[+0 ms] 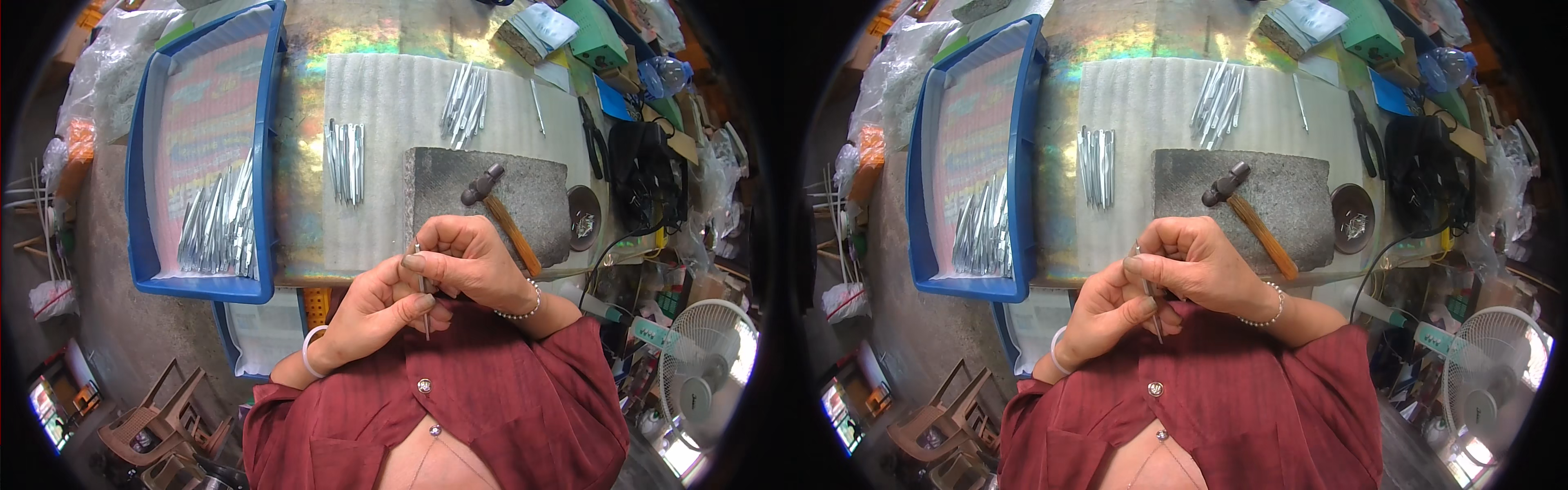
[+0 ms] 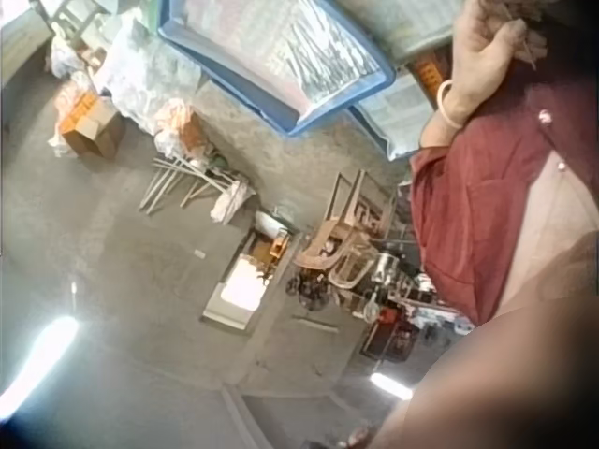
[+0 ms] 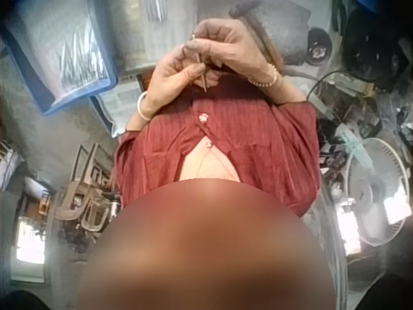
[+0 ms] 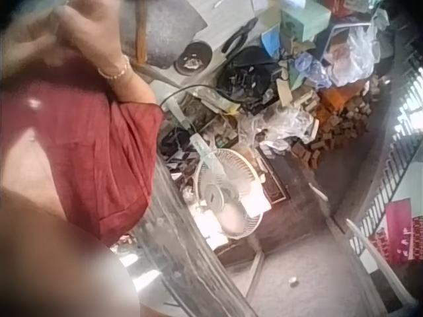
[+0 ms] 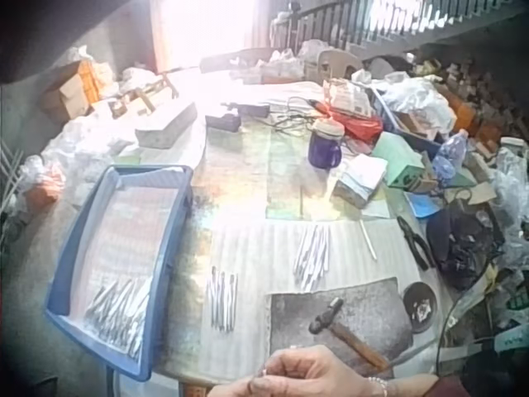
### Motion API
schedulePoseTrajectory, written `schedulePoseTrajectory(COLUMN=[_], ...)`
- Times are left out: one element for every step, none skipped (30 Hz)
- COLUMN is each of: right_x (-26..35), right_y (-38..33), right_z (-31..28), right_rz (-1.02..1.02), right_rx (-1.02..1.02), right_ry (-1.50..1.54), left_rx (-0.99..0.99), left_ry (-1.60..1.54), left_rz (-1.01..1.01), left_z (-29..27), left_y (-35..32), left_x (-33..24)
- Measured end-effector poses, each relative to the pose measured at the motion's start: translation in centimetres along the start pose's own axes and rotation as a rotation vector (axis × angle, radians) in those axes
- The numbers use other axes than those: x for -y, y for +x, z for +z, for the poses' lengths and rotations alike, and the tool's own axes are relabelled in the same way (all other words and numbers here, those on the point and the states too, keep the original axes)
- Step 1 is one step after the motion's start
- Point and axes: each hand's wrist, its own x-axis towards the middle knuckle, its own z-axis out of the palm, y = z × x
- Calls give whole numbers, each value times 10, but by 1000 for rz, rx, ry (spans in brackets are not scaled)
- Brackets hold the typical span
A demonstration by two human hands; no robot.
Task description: Stamping or engraving patterns onto thin metal strips using a hammer and a punch tool.
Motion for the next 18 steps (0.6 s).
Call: schedulePoseTrajectory(right_x=[0,0,-1,-1,-1,-1,-1,-2,-2,-2,-2,-2,-2,-3,-5,-5,-8,-11], right_y=[-1,-1,-2,-2,-3,-4,-5,-5,-6,-7,-8,-9,-10,-11,-13,-15,-15,-16], right_z=[1,1,1,2,2,2,2,1,1,0,-1,-3,-2,0,1,-1,0,2], right_rz=[-3,-6,-11,-14,-6,2,-2,5,10,5,-40,-87,-93,-151,-209,-213,-219,-206], right_rx=[0,1,1,0,1,3,4,-12,-30,-29,-44,-61,-61,-102,-141,-72,-71,15], right_ry=[0,6,13,13,34,55,56,55,54,54,109,164,164,152,142,132,134,85], left_rx=[8,9,5,0,2,-12,-26,-26,-31,-36,-35,-79,-123,-169,-168,-182,-194,-216], left_ry=[4,6,2,-3,0,-6,-13,-9,-45,-81,-76,-143,-210,-287,-280,-423,-565,-588], left_rz=[3,3,-4,-11,-11,-10,-9,-8,-2,5,6,86,167,263,264,342,419,461], left_z=[0,1,1,2,3,4,5,4,2,0,-1,-1,-2,-1,-3,-7,-8,-7], left_y=[-1,-1,-2,-2,-2,-3,-3,-4,-5,-6,-7,-8,-8,-7,-7,-6,-5,-6], left_x=[1,0,0,0,0,1,1,3,6,8,9,9,8,6,5,5,3,1])
